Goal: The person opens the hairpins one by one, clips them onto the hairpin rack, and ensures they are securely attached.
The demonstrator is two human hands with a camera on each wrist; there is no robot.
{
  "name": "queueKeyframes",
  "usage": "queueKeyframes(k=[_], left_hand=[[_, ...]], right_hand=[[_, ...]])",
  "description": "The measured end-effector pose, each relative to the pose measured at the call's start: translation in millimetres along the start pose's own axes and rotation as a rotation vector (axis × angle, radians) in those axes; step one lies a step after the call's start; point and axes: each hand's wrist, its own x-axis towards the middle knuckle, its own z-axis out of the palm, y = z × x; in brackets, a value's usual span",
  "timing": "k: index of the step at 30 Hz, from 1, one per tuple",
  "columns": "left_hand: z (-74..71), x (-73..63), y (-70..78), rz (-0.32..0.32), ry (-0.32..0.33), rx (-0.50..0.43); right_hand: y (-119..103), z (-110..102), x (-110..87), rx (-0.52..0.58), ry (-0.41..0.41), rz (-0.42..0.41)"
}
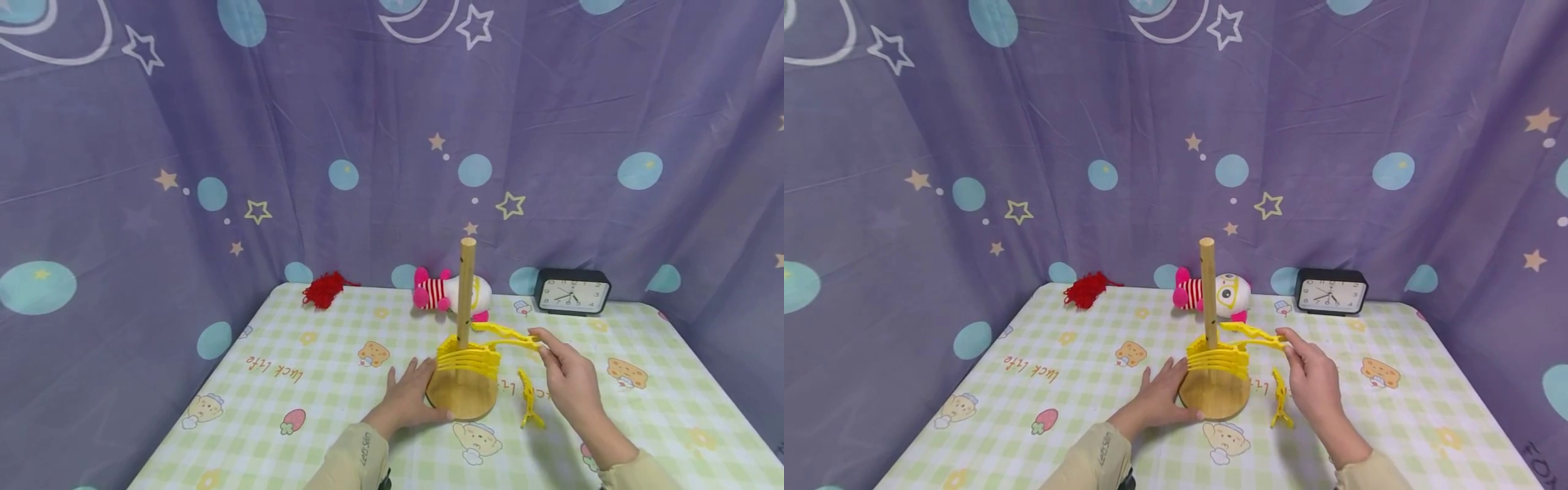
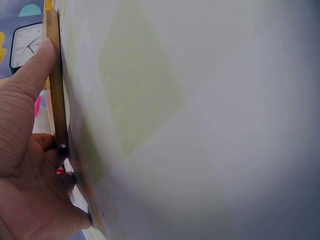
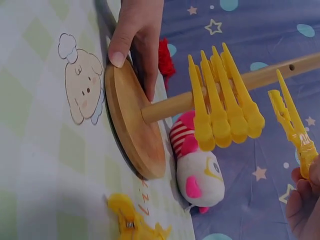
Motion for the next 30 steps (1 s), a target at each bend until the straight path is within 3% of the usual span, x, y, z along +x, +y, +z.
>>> queueKeyframes(k=[7,18,24,30], left_hand=[[0.6,0.5,-0.2,-0.007,-0.004,0.001],[-0.2,0.5,0.7,0.008,0.010,0.002],[0.1,1.3,-0.8,0.016,0.005,0.005],[1.6,2.5,-1.7,0.020,0.010,0.001]], right_hand=[[-8.5,17.8,8.8,-0.022,-0.015,0.007],[-21.4,47.0,12.8,-0.016,-0.002,-0.071],[-24.1,52.4,9.1,0.017,-0.094,-0.066],[-17.4,39.9,4.9,0.094,-0.205,-0.045]])
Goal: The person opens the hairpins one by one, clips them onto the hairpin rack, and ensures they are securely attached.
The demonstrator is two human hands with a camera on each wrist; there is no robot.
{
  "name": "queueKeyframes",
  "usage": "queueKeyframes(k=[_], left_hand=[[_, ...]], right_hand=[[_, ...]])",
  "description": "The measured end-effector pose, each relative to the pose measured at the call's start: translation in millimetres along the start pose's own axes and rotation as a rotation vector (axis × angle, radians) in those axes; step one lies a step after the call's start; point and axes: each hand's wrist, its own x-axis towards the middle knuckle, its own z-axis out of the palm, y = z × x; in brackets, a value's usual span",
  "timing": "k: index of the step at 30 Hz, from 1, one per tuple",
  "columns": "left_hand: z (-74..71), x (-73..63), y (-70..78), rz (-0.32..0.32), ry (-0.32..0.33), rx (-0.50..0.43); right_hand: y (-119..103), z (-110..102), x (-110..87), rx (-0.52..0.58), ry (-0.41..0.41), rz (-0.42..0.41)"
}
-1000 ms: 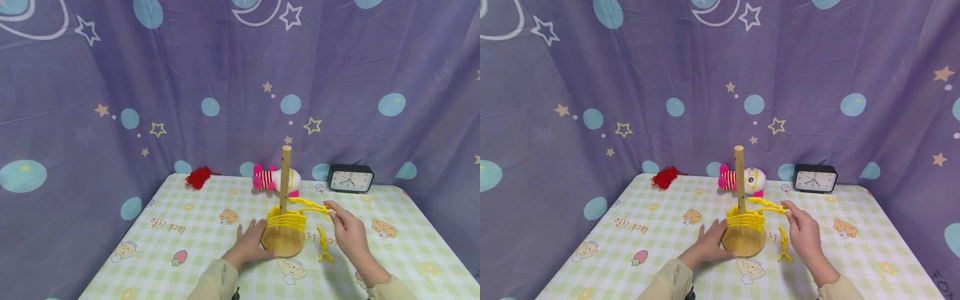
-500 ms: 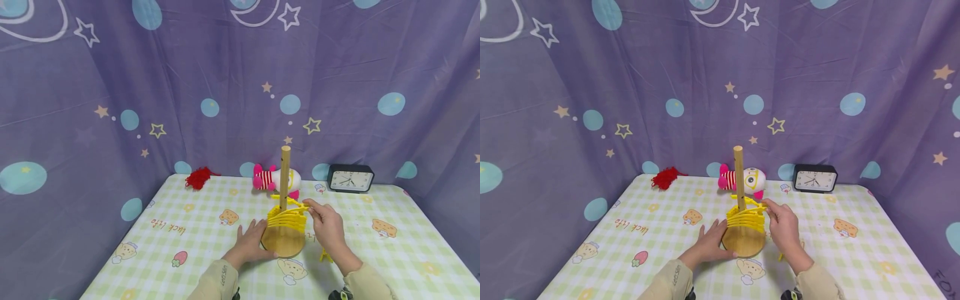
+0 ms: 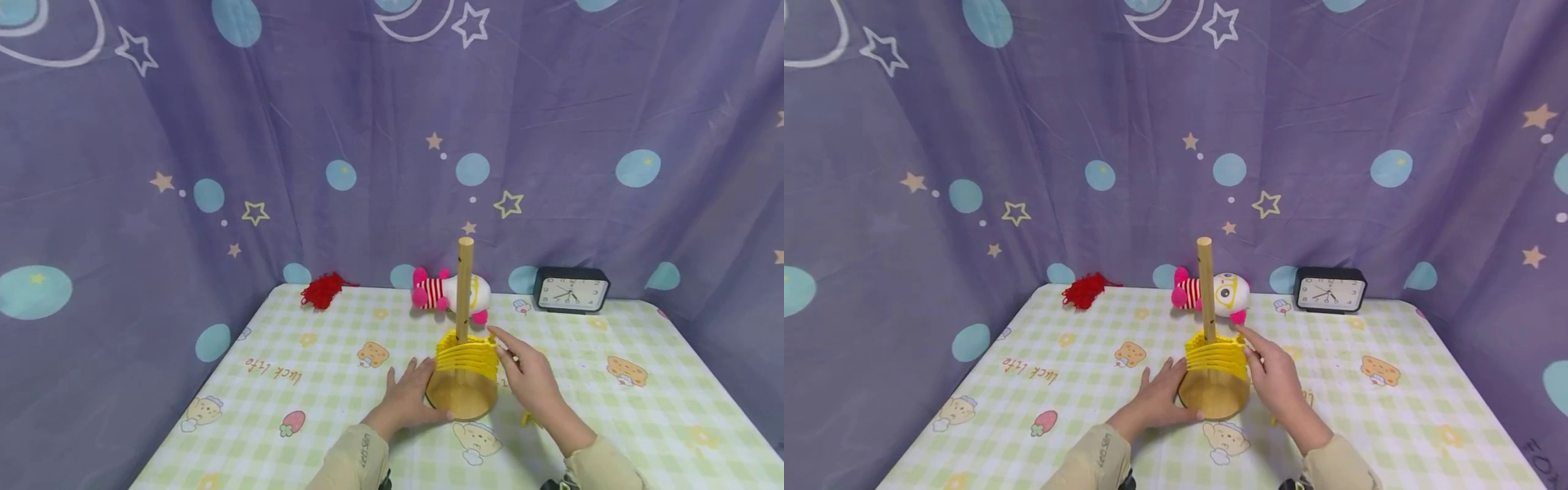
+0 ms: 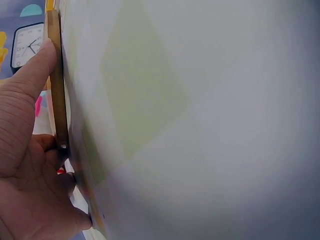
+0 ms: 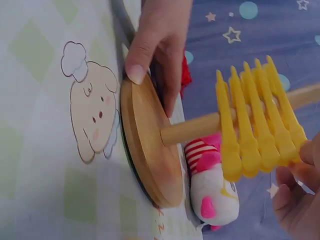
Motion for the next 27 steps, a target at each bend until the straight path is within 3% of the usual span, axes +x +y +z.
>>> queueKeyframes(k=[5,15,24,27], left_hand=[[-2.0,-0.8,0.7,-0.002,-0.005,0.004],[-1.4,-0.8,0.2,-0.016,-0.007,0.003],[-1.3,-0.1,0.2,-0.018,-0.008,0.010],[-1.2,0.2,0.1,-0.017,-0.011,0.012]], right_hand=[[6.4,-13.3,-6.7,-0.031,-0.018,0.033],[32.1,-30.1,-19.8,-0.147,-0.083,0.198],[53.2,-34.7,-30.3,-0.166,-0.239,0.385],[58.0,-32.4,-32.5,-0.182,-0.294,0.404]])
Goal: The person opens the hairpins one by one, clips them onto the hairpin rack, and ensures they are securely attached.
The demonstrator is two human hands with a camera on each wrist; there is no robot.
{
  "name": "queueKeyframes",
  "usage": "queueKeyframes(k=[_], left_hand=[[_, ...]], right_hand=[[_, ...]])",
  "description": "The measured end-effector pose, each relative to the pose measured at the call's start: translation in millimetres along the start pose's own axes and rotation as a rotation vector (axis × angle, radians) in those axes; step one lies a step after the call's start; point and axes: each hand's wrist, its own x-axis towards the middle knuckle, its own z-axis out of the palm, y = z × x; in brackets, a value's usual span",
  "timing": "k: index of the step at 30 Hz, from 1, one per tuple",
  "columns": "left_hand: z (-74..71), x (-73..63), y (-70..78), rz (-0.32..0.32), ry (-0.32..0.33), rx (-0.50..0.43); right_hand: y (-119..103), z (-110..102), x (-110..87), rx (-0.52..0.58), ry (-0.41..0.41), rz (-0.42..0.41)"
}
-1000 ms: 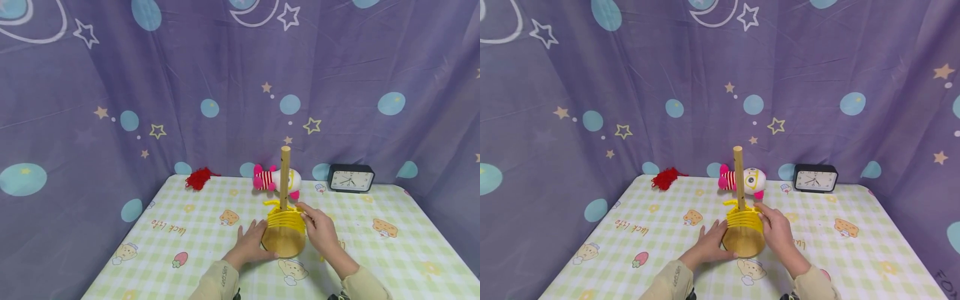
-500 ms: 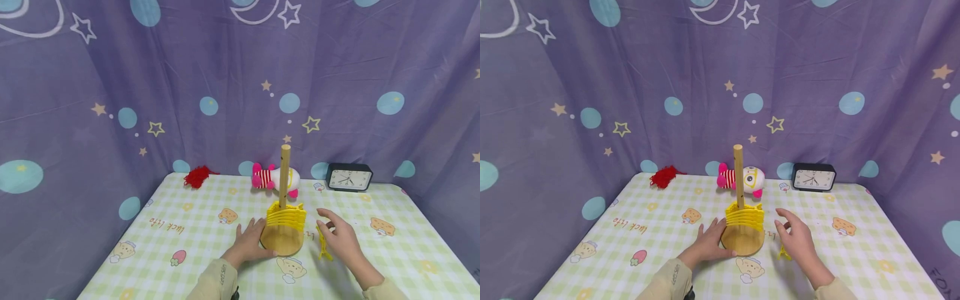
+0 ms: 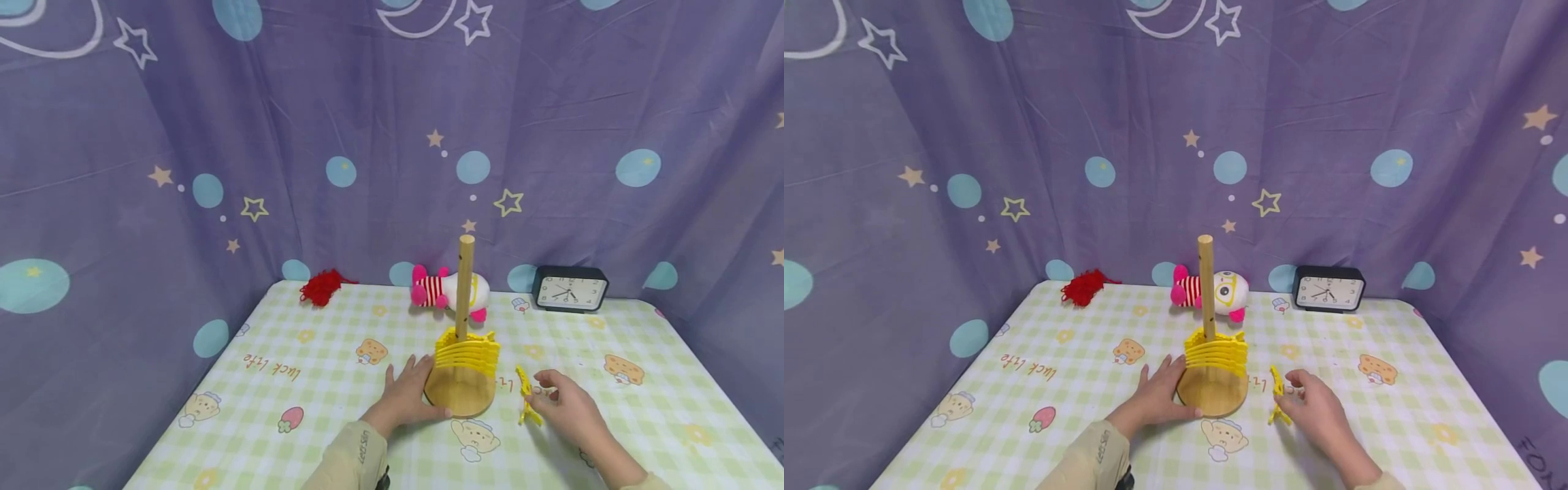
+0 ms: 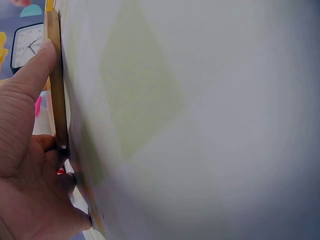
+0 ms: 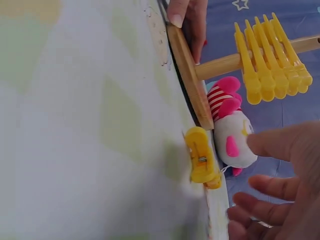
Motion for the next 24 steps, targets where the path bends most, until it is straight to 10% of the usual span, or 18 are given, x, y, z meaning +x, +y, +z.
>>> queueKeyframes(k=[24], left_hand=[[-0.5,-1.5,2.5,-0.018,-0.005,-0.017]], right_hand=[[6.7,16.4,-1.7,-0.231,-0.045,-0.062]])
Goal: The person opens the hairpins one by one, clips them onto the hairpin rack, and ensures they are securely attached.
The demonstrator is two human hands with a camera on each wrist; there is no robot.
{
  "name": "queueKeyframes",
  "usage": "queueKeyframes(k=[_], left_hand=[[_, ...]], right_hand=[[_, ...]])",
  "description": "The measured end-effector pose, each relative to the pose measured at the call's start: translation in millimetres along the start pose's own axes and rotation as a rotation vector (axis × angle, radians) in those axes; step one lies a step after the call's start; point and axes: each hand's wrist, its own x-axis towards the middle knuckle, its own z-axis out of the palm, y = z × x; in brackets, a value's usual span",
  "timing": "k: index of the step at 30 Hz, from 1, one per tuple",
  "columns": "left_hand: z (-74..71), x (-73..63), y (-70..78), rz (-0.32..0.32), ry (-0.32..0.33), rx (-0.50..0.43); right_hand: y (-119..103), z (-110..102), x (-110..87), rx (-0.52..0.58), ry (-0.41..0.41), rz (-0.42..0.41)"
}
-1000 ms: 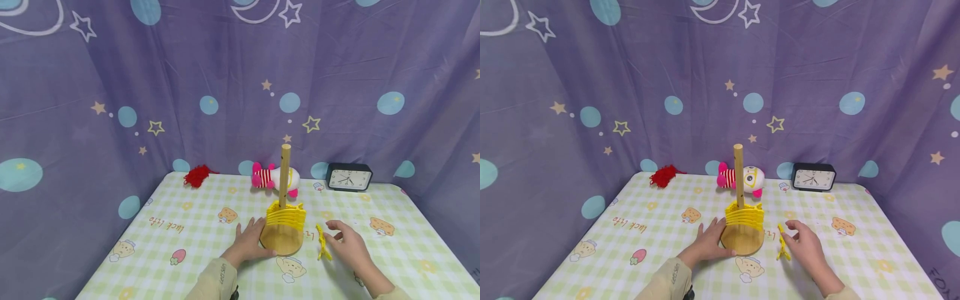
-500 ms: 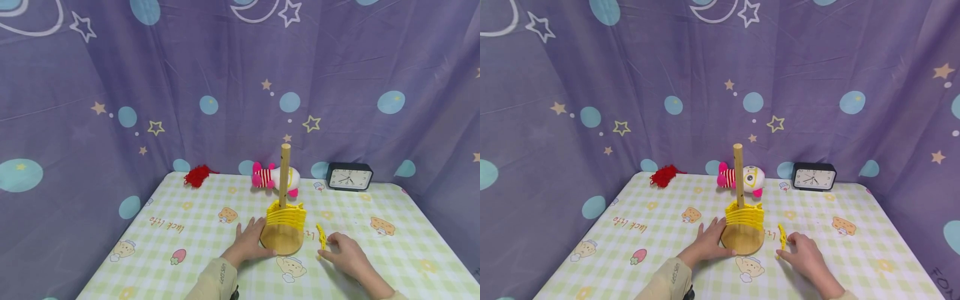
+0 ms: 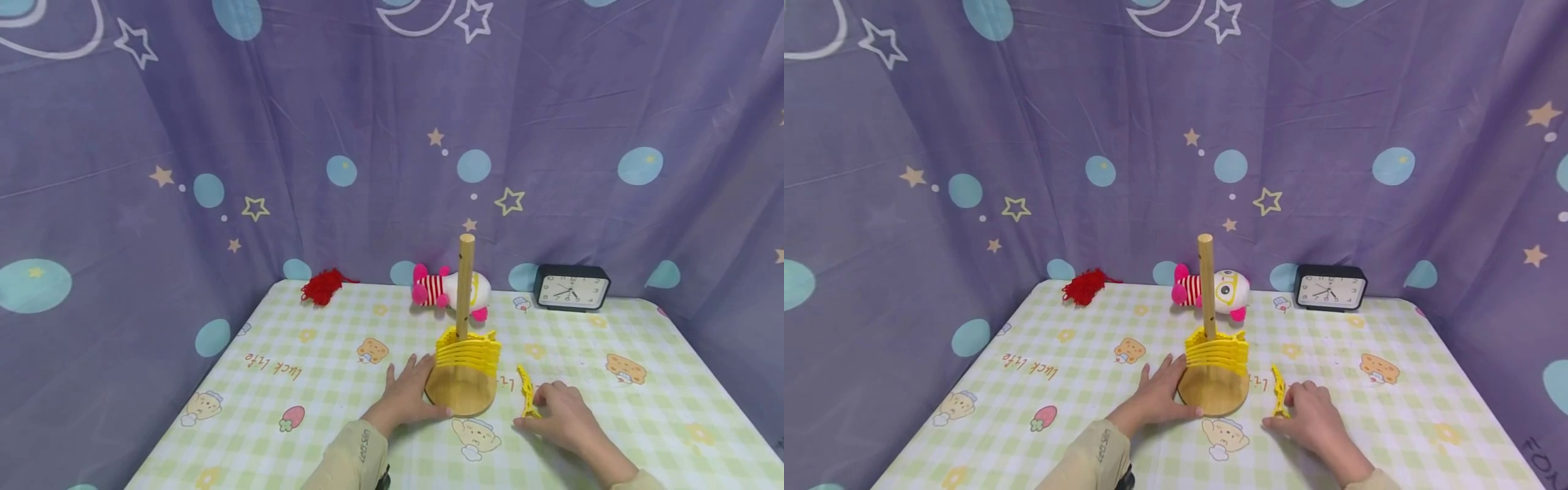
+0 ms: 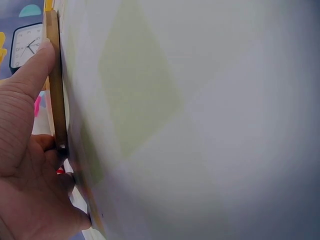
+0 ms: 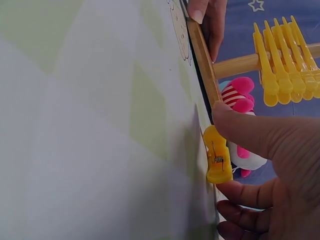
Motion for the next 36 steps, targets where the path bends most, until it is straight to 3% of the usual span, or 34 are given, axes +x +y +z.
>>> queueKeyframes(k=[21,32,36], left_hand=[[-0.2,-0.5,-0.2,-0.002,-0.008,0.007],[0.2,-0.1,-0.8,-0.003,-0.008,0.008],[0.1,-0.2,-0.4,-0.005,-0.010,0.007]], right_hand=[[-0.9,1.7,2.2,-0.023,0.010,0.020],[1.9,-11.0,-0.9,0.151,0.029,0.070],[3.7,-19.6,-3.1,0.199,0.083,0.085]])
